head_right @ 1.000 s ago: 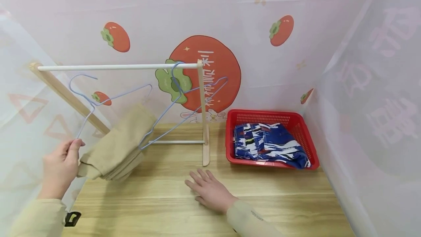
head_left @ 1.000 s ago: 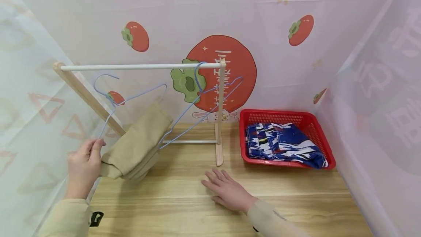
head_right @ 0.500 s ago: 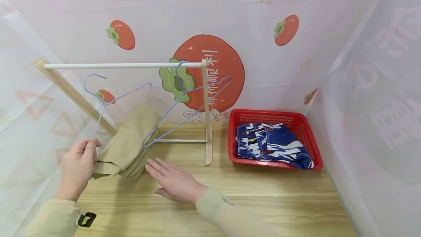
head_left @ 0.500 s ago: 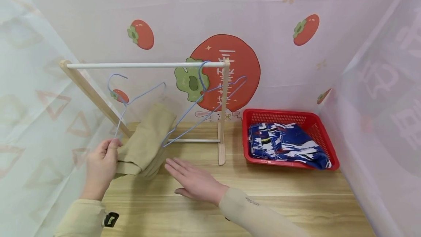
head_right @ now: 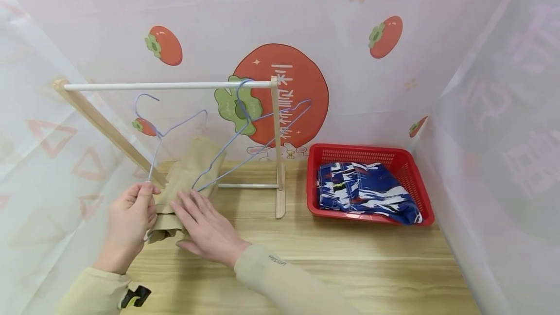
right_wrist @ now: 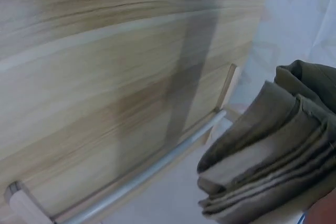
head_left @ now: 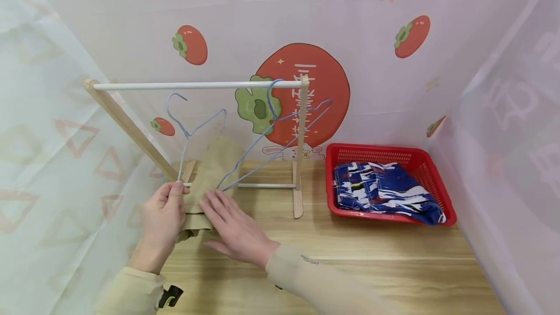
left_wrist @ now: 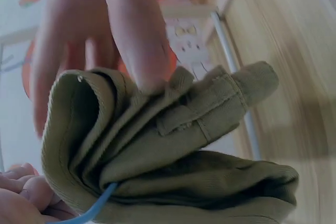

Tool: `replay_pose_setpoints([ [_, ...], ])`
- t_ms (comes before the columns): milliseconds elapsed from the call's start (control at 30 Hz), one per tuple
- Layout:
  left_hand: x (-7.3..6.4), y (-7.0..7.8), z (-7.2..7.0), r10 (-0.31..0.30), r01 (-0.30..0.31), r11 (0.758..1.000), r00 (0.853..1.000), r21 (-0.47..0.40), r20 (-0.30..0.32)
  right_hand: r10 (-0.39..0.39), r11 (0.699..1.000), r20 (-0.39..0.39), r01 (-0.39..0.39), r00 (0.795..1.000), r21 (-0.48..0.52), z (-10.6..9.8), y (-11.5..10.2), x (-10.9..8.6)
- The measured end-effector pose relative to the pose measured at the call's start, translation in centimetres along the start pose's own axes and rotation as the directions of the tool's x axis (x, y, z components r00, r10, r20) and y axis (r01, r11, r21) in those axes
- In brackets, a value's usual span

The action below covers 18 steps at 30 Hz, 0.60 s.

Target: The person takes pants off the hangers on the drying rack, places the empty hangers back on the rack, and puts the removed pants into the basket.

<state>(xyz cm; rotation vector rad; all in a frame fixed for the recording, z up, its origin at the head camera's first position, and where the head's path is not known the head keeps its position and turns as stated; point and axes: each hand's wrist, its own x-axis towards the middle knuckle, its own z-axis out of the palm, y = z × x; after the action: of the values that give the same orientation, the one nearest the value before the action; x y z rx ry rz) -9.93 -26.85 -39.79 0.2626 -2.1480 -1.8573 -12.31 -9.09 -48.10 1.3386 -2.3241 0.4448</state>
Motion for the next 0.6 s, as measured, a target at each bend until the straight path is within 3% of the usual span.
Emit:
replay_pose_setpoints([
  [100,-0.4,0.6,0.7,-0.015,0.017,0.998,0.999,-0.065,0.031,0.032,0.999,-0.112,-0.036,0.993,-0.035,0.8,-0.2,0.4],
  [233,-0.9,1.0,1.3,-0.024,0.030,0.995,0.997,-0.093,0.068,0.100,0.988,-0.234,-0.124,0.967,-0.091,1.7,-0.2,0.7],
  [367,-1.2,1.2,1.8,-0.022,0.032,0.993,0.996,-0.118,0.083,0.141,0.969,-0.299,-0.194,0.944,-0.154,2.1,-0.2,1.0],
  [600,-1.6,1.4,2.1,-0.008,0.021,0.989,0.996,-0.145,0.088,0.058,0.937,-0.362,-0.176,0.930,-0.302,2.2,-0.6,1.3],
])
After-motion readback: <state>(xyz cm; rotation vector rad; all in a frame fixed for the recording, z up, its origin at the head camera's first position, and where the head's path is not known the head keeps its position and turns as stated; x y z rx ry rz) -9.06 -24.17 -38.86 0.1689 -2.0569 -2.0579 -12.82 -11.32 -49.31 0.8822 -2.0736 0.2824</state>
